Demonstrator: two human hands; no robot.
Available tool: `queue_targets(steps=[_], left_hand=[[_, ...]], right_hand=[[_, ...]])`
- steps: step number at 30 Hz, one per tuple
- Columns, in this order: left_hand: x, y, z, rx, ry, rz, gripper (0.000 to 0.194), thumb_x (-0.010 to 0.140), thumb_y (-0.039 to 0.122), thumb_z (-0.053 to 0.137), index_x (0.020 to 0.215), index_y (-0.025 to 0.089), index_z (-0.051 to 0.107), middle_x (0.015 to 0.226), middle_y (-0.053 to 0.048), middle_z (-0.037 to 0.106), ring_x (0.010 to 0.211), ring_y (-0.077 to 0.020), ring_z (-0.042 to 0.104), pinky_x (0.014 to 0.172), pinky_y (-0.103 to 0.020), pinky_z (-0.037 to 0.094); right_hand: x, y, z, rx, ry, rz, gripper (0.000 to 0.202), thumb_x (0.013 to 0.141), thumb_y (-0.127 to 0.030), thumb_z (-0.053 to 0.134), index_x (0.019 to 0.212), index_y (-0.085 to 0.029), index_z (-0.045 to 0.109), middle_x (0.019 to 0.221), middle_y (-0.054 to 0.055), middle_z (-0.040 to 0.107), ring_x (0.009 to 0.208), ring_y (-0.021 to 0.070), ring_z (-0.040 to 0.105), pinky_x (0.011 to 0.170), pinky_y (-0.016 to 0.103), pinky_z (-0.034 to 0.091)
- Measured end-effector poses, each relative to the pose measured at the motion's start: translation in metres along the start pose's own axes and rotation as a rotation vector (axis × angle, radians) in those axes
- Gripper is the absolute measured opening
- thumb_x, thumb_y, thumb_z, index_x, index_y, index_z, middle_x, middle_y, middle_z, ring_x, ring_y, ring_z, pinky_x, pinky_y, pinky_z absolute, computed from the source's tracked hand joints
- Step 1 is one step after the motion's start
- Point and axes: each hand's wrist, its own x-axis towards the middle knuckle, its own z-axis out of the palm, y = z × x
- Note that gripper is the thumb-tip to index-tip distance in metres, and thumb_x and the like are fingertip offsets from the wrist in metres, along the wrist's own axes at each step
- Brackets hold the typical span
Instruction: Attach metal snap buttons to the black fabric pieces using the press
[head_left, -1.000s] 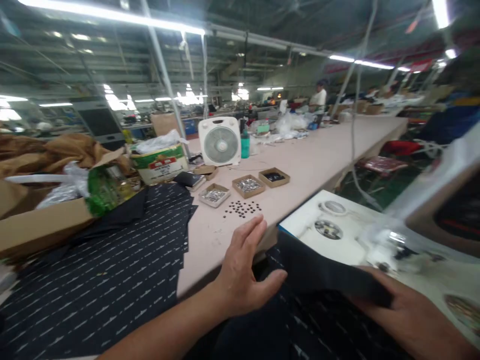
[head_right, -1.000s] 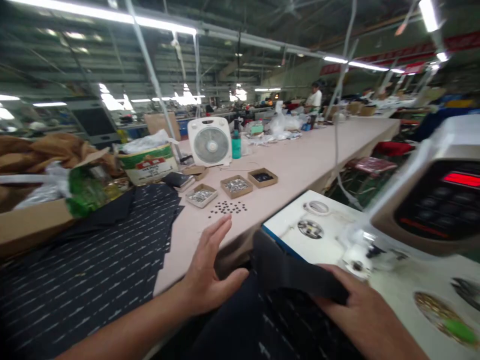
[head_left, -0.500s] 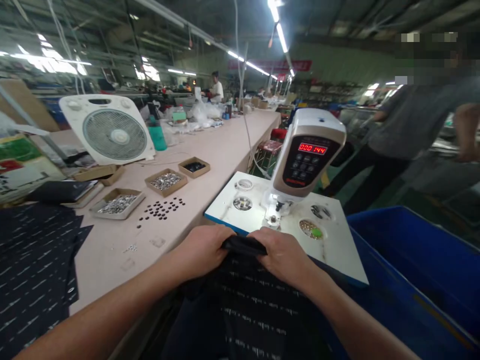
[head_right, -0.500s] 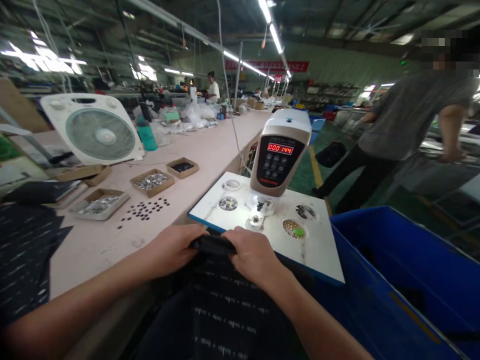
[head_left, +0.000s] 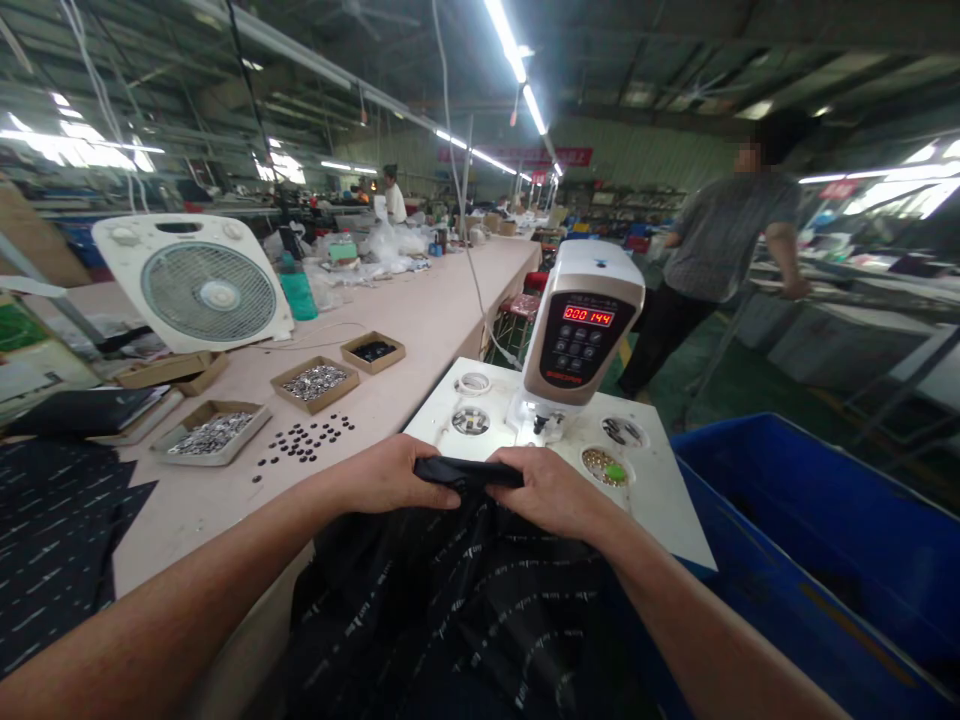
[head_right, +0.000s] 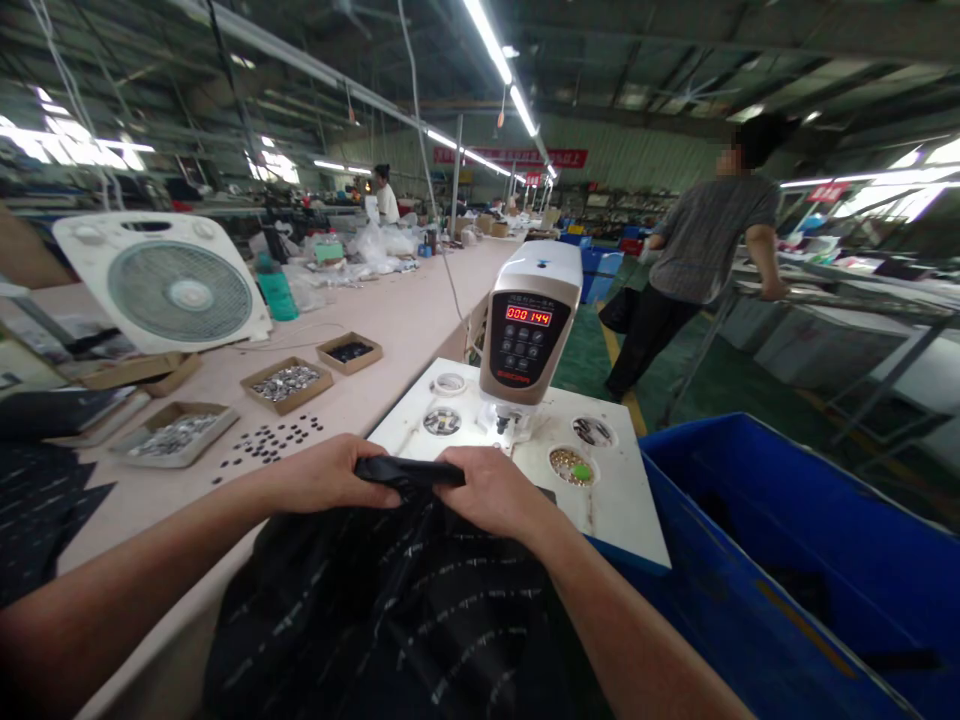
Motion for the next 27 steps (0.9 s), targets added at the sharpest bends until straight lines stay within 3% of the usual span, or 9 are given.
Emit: queue_targets(steps=[2,4,6,8,12,17,22,27], left_hand=[[-0.002,0.0,0.004,0.223,0.081,0.03,0.031,0.075,0.047,0.071,0.092,0.021,0.07,0.078,0.001,0.066,0.074,-0.0183,0.06,0.065,-0.026,0.042],[-0.004,0.001,0.011,0.449,0.227,0.079,0.04,0.077,0.038,0.069,0.114,0.023,0.068,0.105,-0.005,0.072,0.094,-0.0252,0.066,0.079,-0.032,0.048],[-0.004,0.003,0.022,0.567,0.319,0.144,0.054,0.083,0.027,0.061,0.136,0.022,0.057,0.128,-0.011,0.066,0.112,-0.029,0.064,0.093,-0.038,0.049],[-0.002,0.003,0.034,0.585,0.308,0.177,0.057,0.088,0.02,0.051,0.145,0.02,0.048,0.134,-0.013,0.064,0.118,-0.0296,0.063,0.099,-0.042,0.049],[0.002,-0.005,0.05,0.458,0.197,0.157,0.044,0.089,0.02,0.048,0.131,0.021,0.059,0.117,-0.011,0.073,0.107,-0.029,0.068,0.091,-0.04,0.051],[0.006,-0.016,0.049,0.255,0.111,0.144,0.021,0.086,0.021,0.05,0.096,0.02,0.068,0.102,-0.007,0.074,0.094,-0.024,0.068,0.083,-0.033,0.05],[0.01,-0.022,0.041,0.042,0.009,0.214,0.021,0.085,0.019,0.047,0.086,0.018,0.068,0.092,-0.002,0.073,0.085,-0.0188,0.064,0.081,-0.028,0.047],[0.01,-0.029,0.032,-0.084,-0.09,0.115,0.014,0.075,0.026,0.062,0.085,0.017,0.065,0.079,0.002,0.064,0.075,-0.0164,0.056,0.07,-0.026,0.043]], right_hand=[[0.001,-0.002,0.004,-0.011,-0.007,0.028,0.01,0.084,-0.019,0.062,0.079,-0.019,0.07,0.074,0.0,0.067,0.072,0.016,0.06,0.063,0.025,0.036],[0.001,-0.004,0.008,-0.028,-0.01,0.05,0.012,0.082,-0.019,0.062,0.071,-0.018,0.066,0.069,-0.001,0.064,0.069,0.0155,0.058,0.061,0.025,0.034],[0.002,-0.005,0.013,-0.025,-0.009,0.051,0.011,0.081,-0.018,0.063,0.07,-0.018,0.065,0.067,-0.001,0.063,0.068,0.0151,0.057,0.06,0.025,0.033],[0.002,-0.005,0.017,-0.018,0.0,0.031,0.008,0.08,-0.017,0.063,0.073,-0.018,0.067,0.071,-0.001,0.066,0.07,0.0152,0.058,0.062,0.025,0.034],[0.001,-0.005,0.029,-0.029,-0.021,0.003,0.006,0.081,-0.024,0.068,0.085,-0.021,0.071,0.081,0.0,0.071,0.076,0.0159,0.061,0.065,0.025,0.035],[-0.001,-0.007,0.047,-0.241,-0.038,0.128,0.029,0.073,-0.046,0.08,0.089,-0.023,0.072,0.083,0.002,0.074,0.077,0.0205,0.064,0.06,0.027,0.029],[0.002,-0.005,0.05,-0.372,-0.058,0.058,0.012,0.085,-0.033,0.066,0.087,-0.024,0.073,0.087,0.004,0.074,0.081,0.0214,0.065,0.063,0.028,0.032],[0.005,-0.001,0.038,-0.192,-0.057,-0.047,0.014,0.082,-0.013,0.059,0.087,-0.02,0.071,0.089,0.004,0.071,0.082,0.0189,0.063,0.068,0.026,0.036]])
